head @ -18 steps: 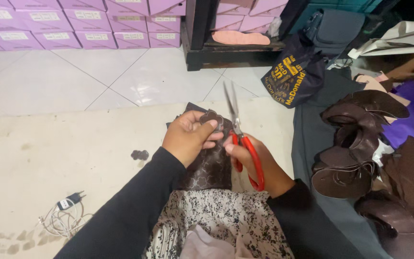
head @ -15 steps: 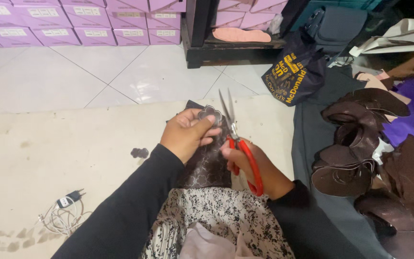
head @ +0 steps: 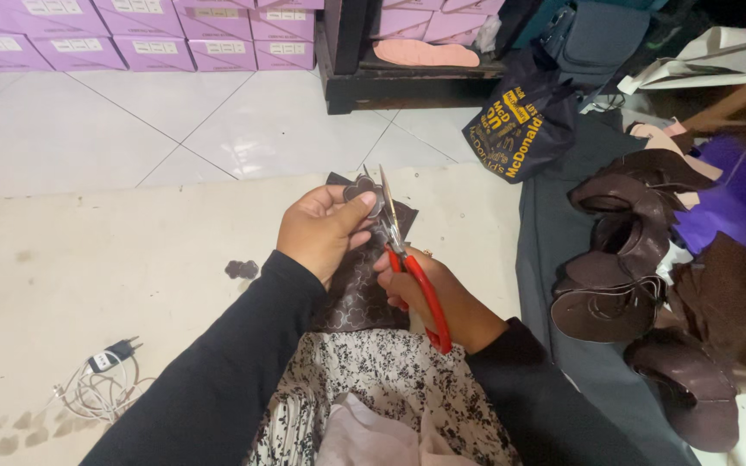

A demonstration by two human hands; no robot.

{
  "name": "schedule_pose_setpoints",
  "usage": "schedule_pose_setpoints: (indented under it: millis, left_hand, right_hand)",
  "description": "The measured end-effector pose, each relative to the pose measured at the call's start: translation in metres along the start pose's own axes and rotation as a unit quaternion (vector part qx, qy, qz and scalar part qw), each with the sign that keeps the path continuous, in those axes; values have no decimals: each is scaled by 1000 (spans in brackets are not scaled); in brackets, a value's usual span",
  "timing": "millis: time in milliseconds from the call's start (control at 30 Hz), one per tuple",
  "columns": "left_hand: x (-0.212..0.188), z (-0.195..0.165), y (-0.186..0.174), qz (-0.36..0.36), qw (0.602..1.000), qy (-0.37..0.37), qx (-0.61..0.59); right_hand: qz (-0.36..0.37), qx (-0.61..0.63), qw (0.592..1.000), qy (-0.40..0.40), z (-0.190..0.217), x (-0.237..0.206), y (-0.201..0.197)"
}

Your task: The person uses red-handled scissors to cut cloud-shaped pieces from a dark brown patterned sheet. They hold the sheet with the left hand and cut along the outlines, then place the cut pieces aside.

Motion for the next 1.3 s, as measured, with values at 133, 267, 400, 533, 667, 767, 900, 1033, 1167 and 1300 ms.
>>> schedule_pose_setpoints:
  millis: [133,267,400,533,667,767,900,1033,1167,1300]
  left_hand:
    - [-4,0,2,-4,999,32,-5]
    - [-6,0,7,1,997,72,-7]
    - [-7,1,11,0,997,79,-14]
    - [-8,1,12,-3,997,74,-27]
    - [-9,1,13,-1,997,64,-37]
    - [-10,-1,14,-7,998,53,-36]
    - [-10,-2,15,-11,999,42,-23]
    - [-8,-3,11,-1,999,33,4]
    - [-9,-5,9,31,999,26,2]
    - [-11,-7,7,30,999,13,29]
  right_hand:
    - [-11,-42,999,-5,0,2,1]
    - [-49,5,999,23,-6,8,2]
    - [-60,-11,998,22,-6,9,3]
    - [-72,4,997,35,-3,9,4]
    - [-78,-2,997,27,2,6,6]
    - [-73,-4,997,22,6,5,6]
    - [-72,-5,997,15,7,4,6]
    - [-69,-11,997,18,4,5,1]
    - [-54,10,998,11,-2,7,-3]
    - [-23,17,1000,7,-5,6,-6]
Point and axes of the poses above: each hand's wrist, its own x-axis towards the middle knuckle, its own y-axis out of the palm, z = x × y, the point moved 3 cm from there along x, towards the middle knuckle, and after that the axes turned 11 degrees about -y, right-handed, at the moved point
